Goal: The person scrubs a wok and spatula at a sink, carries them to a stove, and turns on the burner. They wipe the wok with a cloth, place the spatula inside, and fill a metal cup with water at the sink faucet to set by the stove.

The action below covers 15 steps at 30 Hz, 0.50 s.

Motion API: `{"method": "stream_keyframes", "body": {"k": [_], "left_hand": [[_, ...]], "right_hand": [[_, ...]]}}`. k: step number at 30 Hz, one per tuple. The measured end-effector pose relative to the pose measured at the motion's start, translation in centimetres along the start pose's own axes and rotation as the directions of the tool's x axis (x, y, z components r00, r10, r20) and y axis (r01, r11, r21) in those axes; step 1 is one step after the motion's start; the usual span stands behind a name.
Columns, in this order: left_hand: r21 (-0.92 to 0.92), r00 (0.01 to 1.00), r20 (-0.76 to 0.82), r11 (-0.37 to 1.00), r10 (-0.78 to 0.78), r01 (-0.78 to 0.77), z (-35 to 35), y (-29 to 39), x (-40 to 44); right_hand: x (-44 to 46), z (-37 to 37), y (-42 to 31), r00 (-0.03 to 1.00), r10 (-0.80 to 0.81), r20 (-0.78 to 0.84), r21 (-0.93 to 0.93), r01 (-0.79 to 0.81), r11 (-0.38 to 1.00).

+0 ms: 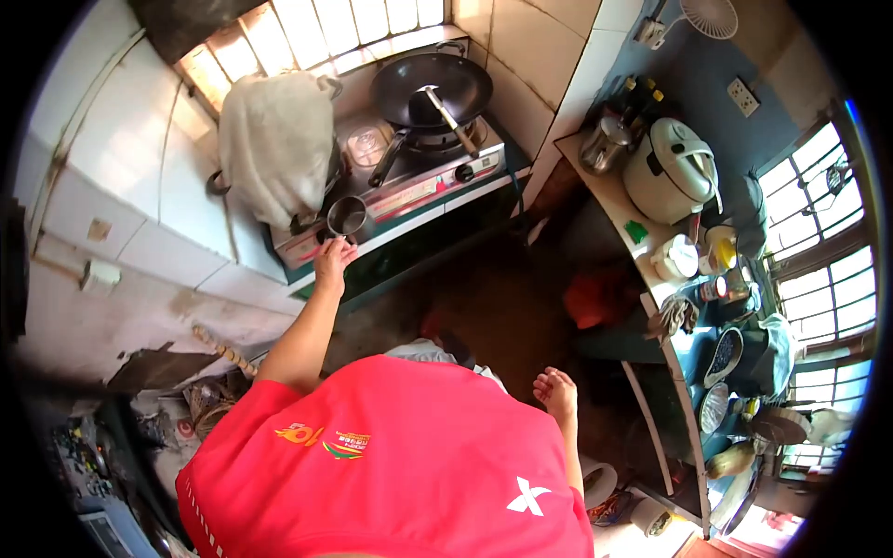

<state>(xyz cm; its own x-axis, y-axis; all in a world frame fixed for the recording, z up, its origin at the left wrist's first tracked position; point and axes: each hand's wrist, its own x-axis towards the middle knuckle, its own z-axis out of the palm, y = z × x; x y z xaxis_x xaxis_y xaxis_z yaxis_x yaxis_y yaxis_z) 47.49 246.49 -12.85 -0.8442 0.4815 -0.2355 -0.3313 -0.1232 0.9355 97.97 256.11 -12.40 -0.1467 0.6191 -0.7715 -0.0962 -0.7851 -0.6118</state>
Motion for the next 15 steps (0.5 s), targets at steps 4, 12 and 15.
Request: {"method": "stream_keyframes", "body": {"k": [4, 12, 15], "left_hand": [[-0.010, 0.999, -0.036, 1.000, -0.029, 0.029, 1.0, 0.0, 3.7], [-0.022, 0.994, -0.086, 0.998, -0.066, 0.065, 1.5, -1.8, 7.9], [-0.021, 0.979, -0.199, 0.999, -0.053, 0.049, 3.1, -1.7, 9.0]], "right_hand": [[4.1, 0.3, -2.1, 0.999, -0.032, 0.035, -0.029, 0.033, 0.999], [10.1, 9.1, -17.5, 0.949, -0.303, 0.091, -0.113, 0.312, 0.943], [14.3, 11.9, -22.9, 0.896, -0.419, 0.148, -0.106, 0.436, 0.894]]}}
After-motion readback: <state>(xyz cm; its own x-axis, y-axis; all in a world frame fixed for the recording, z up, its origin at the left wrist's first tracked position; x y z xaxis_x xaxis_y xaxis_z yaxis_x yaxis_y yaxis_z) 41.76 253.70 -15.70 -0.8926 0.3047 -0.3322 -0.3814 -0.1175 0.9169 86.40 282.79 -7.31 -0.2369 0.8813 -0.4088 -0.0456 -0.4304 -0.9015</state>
